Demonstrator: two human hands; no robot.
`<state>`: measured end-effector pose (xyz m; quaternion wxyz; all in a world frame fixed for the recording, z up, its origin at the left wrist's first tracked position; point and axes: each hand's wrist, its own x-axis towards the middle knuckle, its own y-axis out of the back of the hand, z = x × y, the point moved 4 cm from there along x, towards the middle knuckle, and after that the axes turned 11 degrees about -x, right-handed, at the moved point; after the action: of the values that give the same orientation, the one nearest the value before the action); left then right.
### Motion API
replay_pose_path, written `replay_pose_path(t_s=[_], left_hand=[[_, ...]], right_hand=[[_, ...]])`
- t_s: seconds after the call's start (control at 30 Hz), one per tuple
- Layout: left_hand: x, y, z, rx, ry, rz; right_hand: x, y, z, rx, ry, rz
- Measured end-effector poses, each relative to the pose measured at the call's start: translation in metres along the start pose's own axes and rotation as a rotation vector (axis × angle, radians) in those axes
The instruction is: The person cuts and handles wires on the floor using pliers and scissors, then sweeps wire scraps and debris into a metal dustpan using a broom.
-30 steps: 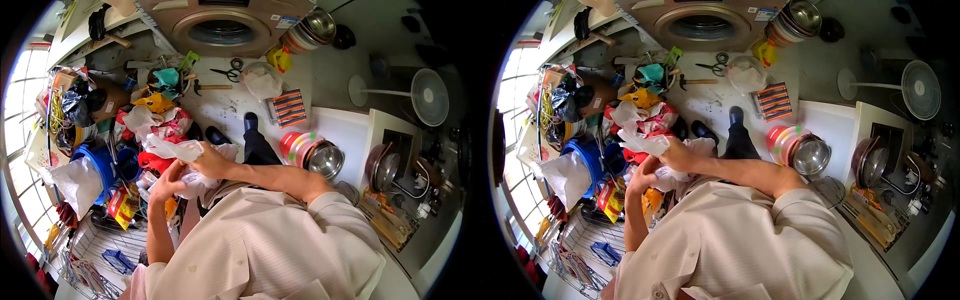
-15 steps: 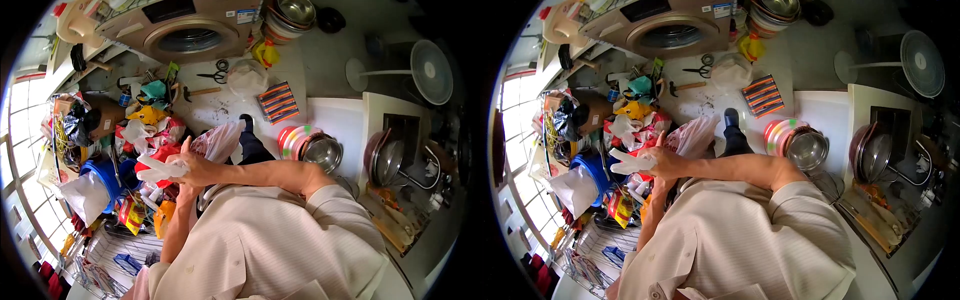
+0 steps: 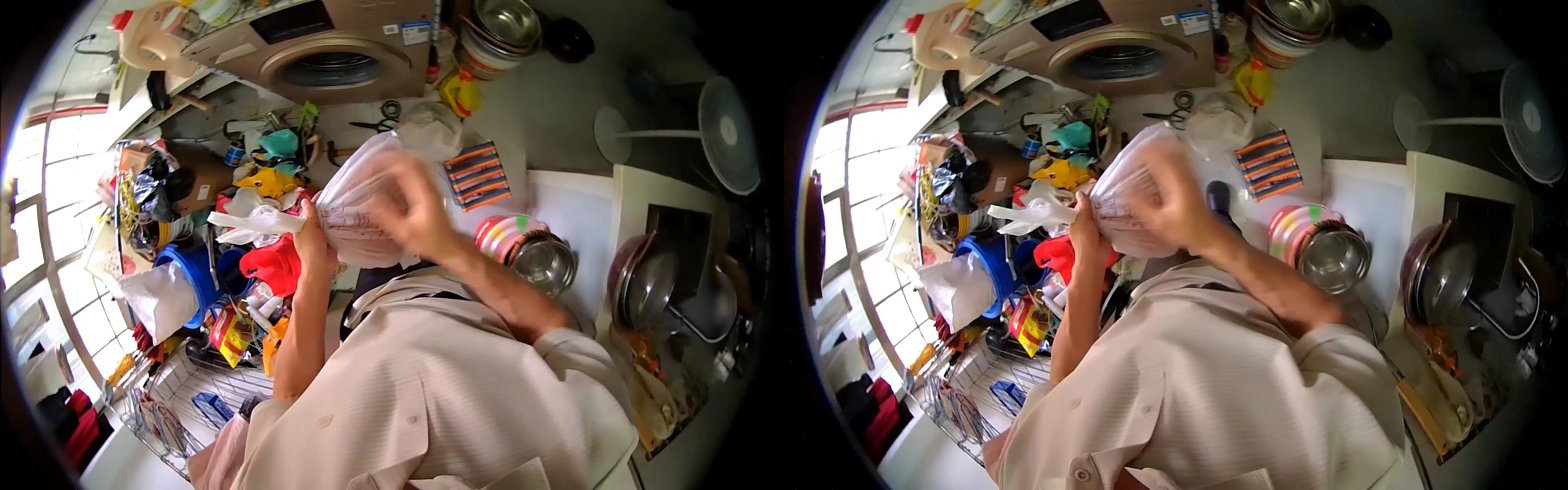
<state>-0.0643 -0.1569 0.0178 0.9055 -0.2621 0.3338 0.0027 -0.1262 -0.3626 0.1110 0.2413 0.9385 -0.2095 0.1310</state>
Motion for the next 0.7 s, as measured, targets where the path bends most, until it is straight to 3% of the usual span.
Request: replay_pose_path(t_s=[0.03,0.07,0.17,0.3,0.4,0.5,0.57,0.7], left_hand=[[0.003,0.0,0.003,-0.038,0.009,0.087],[0.006,-0.001,0.007,-0.04,-0.01,0.09],[0.01,-0.012,0.007,-0.174,0.078,0.027],[0.008,-0.021,0.002,-0.238,0.145,0.001],[0.014,-0.015,-0.003,-0.278,0.17,-0.035],[0.03,0.007,-0.007,-0.227,0.108,0.13],[0.028,0.005,-0.007,-0.27,0.148,-0.014],[0.029,-0.009,0.003,-0.193,0.175,-0.08]], right_hand=[[0.001,0.026,0.012,-0.051,-0.208,0.06],[-0.005,0.033,0.045,-0.083,-0.28,0.052],[-0.034,0.006,0.114,0.428,-0.815,-0.12],[-0.031,-0.02,0.104,0.767,-0.785,-0.188],[-0.02,-0.018,0.104,0.642,-0.776,-0.205],[-0.01,-0.018,0.106,0.52,-0.786,-0.183],[-0.008,-0.028,0.109,0.546,-0.647,-0.138],[-0.009,-0.031,0.115,0.473,-0.661,-0.115]])
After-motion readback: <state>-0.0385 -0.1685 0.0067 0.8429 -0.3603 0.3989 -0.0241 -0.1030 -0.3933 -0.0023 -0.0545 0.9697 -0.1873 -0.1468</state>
